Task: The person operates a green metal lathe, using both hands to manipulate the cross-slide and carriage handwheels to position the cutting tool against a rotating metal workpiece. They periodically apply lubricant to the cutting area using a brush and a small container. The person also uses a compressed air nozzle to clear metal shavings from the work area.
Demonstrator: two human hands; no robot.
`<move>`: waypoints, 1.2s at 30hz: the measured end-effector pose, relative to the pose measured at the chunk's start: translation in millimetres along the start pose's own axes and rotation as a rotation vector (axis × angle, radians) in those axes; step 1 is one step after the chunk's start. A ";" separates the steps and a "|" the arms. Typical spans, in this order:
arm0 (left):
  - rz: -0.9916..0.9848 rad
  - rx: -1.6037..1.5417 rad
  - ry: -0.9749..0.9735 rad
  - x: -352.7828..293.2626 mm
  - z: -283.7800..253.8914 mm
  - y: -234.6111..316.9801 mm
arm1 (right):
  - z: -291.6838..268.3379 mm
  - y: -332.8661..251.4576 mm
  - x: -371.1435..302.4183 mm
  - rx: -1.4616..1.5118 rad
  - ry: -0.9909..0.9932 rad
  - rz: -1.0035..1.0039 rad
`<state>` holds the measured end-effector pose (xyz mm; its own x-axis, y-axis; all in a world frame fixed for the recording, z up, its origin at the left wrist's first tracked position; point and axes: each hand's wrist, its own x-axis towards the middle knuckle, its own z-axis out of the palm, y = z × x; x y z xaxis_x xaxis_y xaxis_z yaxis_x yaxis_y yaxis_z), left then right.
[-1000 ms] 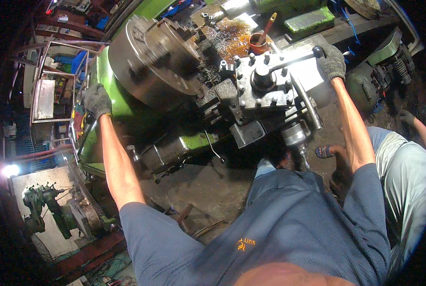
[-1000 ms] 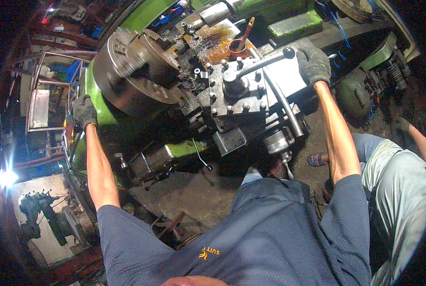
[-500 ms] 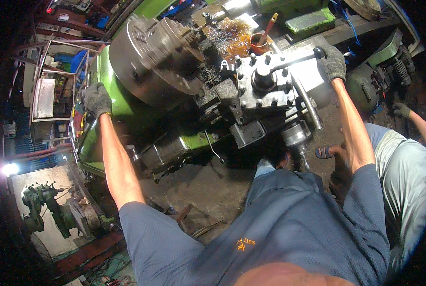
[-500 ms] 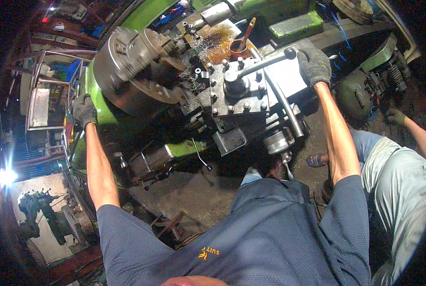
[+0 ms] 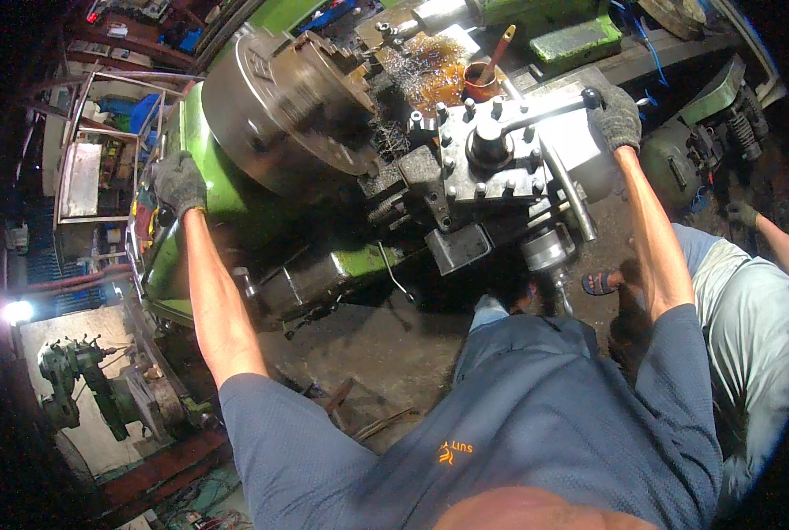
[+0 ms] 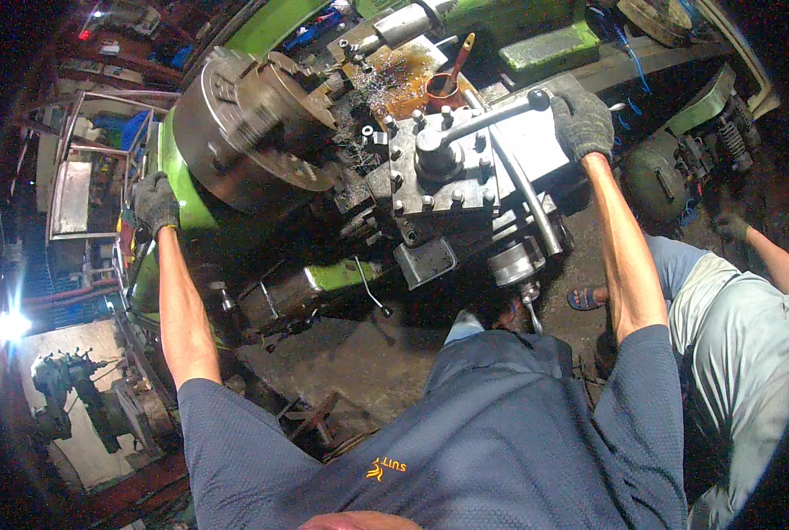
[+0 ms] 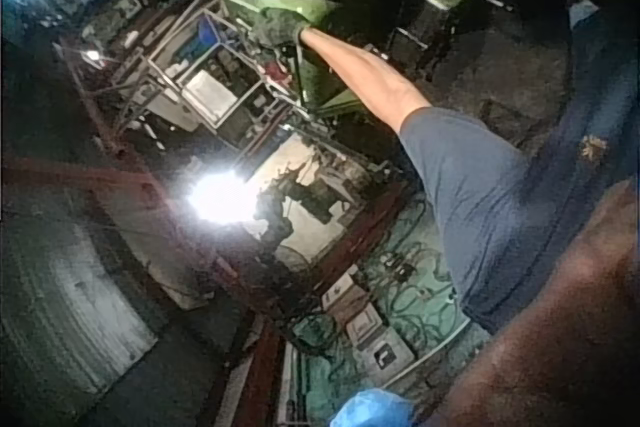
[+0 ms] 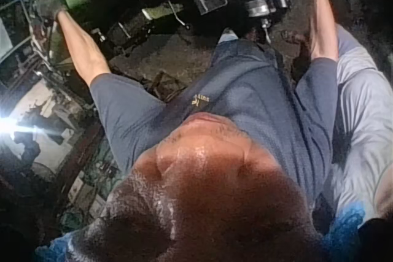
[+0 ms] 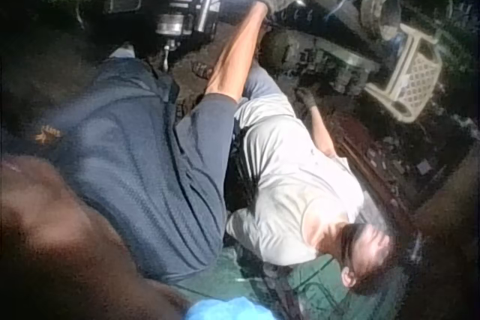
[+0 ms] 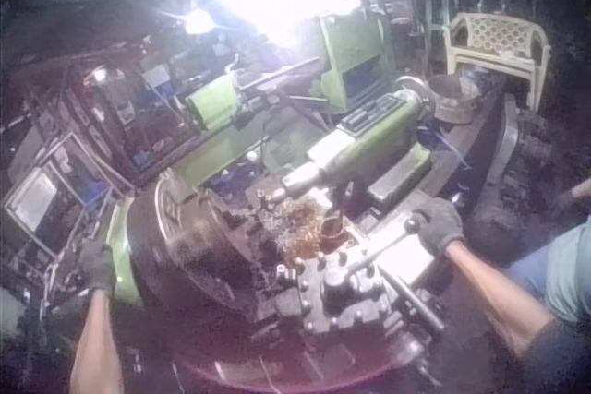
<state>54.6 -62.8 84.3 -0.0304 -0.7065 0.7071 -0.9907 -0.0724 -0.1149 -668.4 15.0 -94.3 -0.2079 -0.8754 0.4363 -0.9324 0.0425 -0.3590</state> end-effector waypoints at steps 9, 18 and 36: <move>0.048 0.004 0.023 -2.4 5.7 -14.2 | -8.7 -14.6 -3.0 -0.068 -0.039 0.011; 0.064 0.155 -0.001 -0.9 11.8 -20.8 | -8.6 -6.7 15.2 -0.108 -0.208 0.154; -0.046 -0.015 -0.108 -6.1 3.8 -15.1 | -10.6 273.1 313.0 -0.318 0.237 0.443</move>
<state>70.3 -60.1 79.1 0.0283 -0.7746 0.6318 -0.9927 -0.0959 -0.0731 -991.2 -242.3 -47.0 -0.6241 -0.6113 0.4867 -0.7766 0.5540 -0.3000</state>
